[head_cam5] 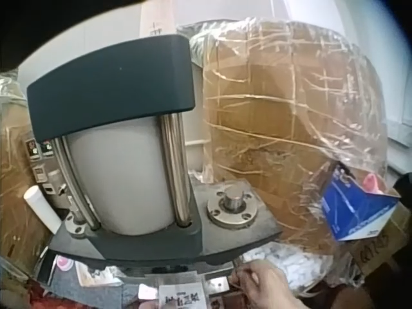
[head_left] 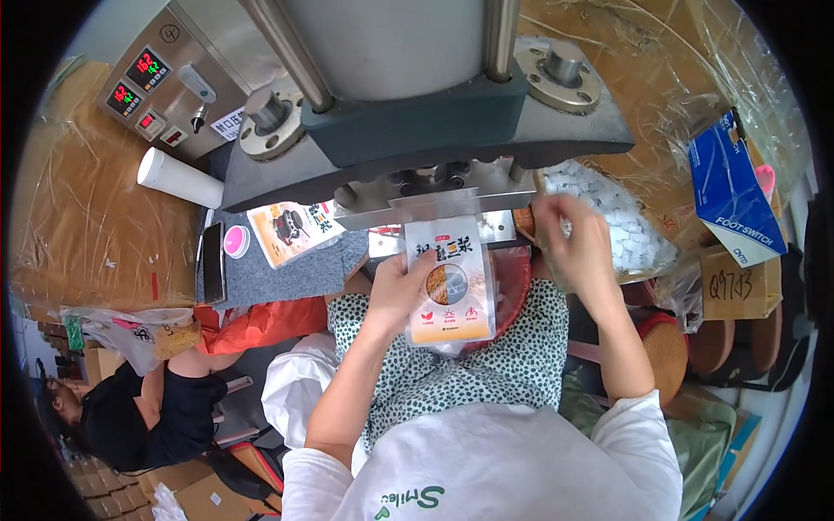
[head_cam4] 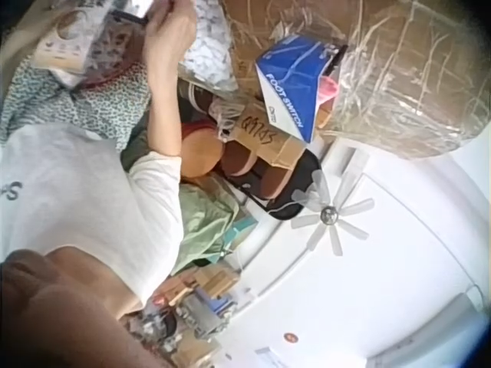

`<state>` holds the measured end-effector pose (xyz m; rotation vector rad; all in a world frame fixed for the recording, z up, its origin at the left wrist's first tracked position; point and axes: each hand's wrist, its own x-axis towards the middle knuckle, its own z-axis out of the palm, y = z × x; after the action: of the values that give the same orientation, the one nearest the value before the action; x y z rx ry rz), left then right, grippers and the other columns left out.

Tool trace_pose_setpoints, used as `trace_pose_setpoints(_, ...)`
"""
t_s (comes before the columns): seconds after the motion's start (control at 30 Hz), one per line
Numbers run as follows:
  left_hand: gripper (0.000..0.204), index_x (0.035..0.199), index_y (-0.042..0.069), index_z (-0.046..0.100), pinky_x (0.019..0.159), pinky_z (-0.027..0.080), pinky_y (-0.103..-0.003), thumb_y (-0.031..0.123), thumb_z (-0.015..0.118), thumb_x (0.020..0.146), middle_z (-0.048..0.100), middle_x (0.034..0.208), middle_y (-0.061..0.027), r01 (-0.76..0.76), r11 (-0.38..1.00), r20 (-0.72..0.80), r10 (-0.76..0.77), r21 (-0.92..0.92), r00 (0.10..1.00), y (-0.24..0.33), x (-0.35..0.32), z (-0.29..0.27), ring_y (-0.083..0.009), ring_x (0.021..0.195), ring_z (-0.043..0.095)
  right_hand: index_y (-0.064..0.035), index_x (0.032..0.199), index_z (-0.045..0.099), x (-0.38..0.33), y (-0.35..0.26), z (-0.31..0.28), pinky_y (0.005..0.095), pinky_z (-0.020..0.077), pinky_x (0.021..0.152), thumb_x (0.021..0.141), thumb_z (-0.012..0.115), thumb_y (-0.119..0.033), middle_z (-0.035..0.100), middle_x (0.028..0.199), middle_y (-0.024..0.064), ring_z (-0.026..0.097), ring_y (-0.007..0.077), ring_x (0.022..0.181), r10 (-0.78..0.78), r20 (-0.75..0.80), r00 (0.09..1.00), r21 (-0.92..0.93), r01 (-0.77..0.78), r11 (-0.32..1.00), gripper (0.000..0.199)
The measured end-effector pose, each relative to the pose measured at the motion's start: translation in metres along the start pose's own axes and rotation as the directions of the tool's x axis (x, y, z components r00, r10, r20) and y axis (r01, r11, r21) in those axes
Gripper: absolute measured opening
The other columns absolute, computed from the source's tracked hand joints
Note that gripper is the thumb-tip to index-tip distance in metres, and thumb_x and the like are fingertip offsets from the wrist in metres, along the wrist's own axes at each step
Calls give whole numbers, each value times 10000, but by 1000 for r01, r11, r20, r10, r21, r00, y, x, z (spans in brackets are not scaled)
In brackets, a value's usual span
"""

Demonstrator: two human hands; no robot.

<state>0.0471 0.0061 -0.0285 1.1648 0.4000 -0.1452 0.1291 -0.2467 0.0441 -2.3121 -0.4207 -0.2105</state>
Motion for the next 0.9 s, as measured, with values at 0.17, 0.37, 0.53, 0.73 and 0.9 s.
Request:
trace_pose_setpoints(0.17, 506, 1291, -102, 591, 926, 522, -448, 291, 683, 986, 650, 1254, -259, -141, 396, -72, 477, 907, 876, 27, 16, -46, -314, 1083, 655, 0, 1171, 624, 22, 62, 20, 449, 524, 887, 892, 636, 27, 640, 1126, 216, 625, 421, 1064, -380, -103, 919, -318, 332, 888, 281)
trace_pose_setpoints(0.37, 859, 1515, -18, 403, 1206, 262, -565, 384, 784, 858, 383, 1578, -268, -24, -291, 203, 603, 956, 771, -13, -3, -100, -442, 1475, 367, 2, 1205, 628, 6, 47, 10, 496, 517, 879, 860, 647, 42, 648, 1103, 242, 622, 472, 1027, -61, 122, 991, -285, 94, 954, 347)
trace_pose_setpoints(0.53, 370, 1149, 19, 693, 861, 538, -450, -86, 634, 799, 700, 1072, -197, -45, 15, 21, 708, 999, 706, 4, -57, -102, -389, 998, 679, 14, 1146, 668, -11, -6, -33, 376, 563, 783, 906, 642, 54, 694, 1052, 154, 713, 302, 901, -93, 161, 983, 84, 80, 993, 245)
trace_pose_setpoints(0.73, 390, 1083, 22, 707, 798, 557, -439, -131, 630, 733, 710, 1011, -171, -233, 126, 82, 694, 964, 715, 33, -100, -16, -381, 918, 700, -10, 1077, 706, -23, -70, 17, 307, 588, 869, 933, 735, -59, 763, 1068, 86, 743, 175, 963, -317, 304, 899, 561, 100, 822, 156)
trace_pose_setpoints(0.9, 410, 1098, 43, 705, 740, 557, -450, -106, 656, 720, 708, 1001, -161, -411, 165, 253, 570, 897, 782, 29, -99, -8, -368, 852, 695, -5, 1089, 682, -22, -67, 39, 325, 586, 888, 935, 746, -111, 773, 1102, 89, 751, 194, 1005, -378, 354, 856, 601, 101, 793, 198)
